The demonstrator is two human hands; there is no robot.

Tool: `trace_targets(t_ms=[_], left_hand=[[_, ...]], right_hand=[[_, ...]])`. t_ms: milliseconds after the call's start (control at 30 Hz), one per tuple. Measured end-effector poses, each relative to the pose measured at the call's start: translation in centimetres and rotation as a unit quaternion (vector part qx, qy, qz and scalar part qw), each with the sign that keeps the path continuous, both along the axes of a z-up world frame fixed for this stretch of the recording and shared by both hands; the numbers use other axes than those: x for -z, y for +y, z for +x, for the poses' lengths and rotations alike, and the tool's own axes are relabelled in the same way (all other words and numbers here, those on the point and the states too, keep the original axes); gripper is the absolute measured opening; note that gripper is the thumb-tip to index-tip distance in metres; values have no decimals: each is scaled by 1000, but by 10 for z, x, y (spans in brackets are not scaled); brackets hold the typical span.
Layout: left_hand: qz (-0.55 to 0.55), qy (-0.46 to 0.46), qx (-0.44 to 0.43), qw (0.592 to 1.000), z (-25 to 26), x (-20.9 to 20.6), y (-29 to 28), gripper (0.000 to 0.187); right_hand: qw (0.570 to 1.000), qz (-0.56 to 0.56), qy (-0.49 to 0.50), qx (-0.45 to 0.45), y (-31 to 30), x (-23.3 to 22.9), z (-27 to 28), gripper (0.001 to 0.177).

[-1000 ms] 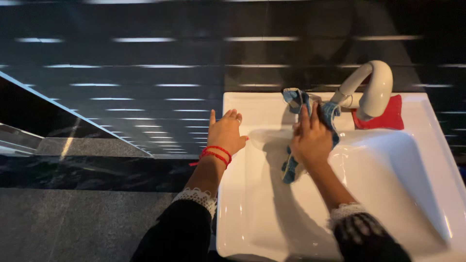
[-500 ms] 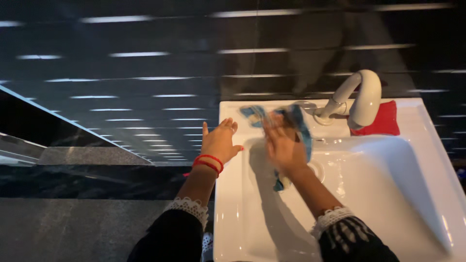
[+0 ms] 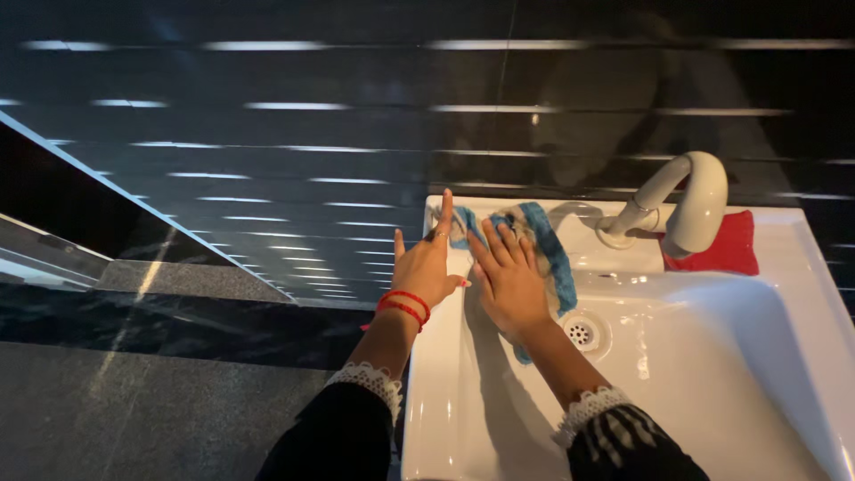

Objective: The person cleans a white bathroom sink basin, a white faucet, and the tiled wall behind them using a striped blue cloth and a red cloth, wiping different surfaces multiple times.

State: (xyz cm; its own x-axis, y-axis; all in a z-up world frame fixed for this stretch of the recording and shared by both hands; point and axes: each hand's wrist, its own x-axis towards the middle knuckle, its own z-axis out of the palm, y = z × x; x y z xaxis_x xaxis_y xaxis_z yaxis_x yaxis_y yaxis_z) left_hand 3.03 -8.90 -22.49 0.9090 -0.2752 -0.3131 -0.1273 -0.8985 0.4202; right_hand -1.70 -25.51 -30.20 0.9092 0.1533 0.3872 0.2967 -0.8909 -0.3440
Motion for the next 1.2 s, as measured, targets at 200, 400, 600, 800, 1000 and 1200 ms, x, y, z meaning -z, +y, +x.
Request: trace_targets(t_ms=[200, 400, 600, 800, 1000, 1200], left_hand=[[-17, -130, 50, 990, 5, 15, 2, 140], [0, -39, 29, 999, 8, 16, 2, 138], [-17, 18, 42, 999, 13, 14, 14, 140], [-126, -9, -29, 992, 39, 32, 14, 88], [-70, -138, 17, 988, 20, 44, 4, 45], [-86, -162, 11, 983, 17, 46, 7, 50]], right_hand=[[990, -98, -4, 105, -48, 0, -22, 41], [965, -17, -181, 189, -69, 20, -15, 53], [993, -29, -77, 90, -7, 20, 20, 51], [999, -34, -19, 27, 35, 5, 6, 44], [977, -109, -125, 136, -33, -3, -9, 53], [955, -95, -28, 278, -71, 18, 13, 59]])
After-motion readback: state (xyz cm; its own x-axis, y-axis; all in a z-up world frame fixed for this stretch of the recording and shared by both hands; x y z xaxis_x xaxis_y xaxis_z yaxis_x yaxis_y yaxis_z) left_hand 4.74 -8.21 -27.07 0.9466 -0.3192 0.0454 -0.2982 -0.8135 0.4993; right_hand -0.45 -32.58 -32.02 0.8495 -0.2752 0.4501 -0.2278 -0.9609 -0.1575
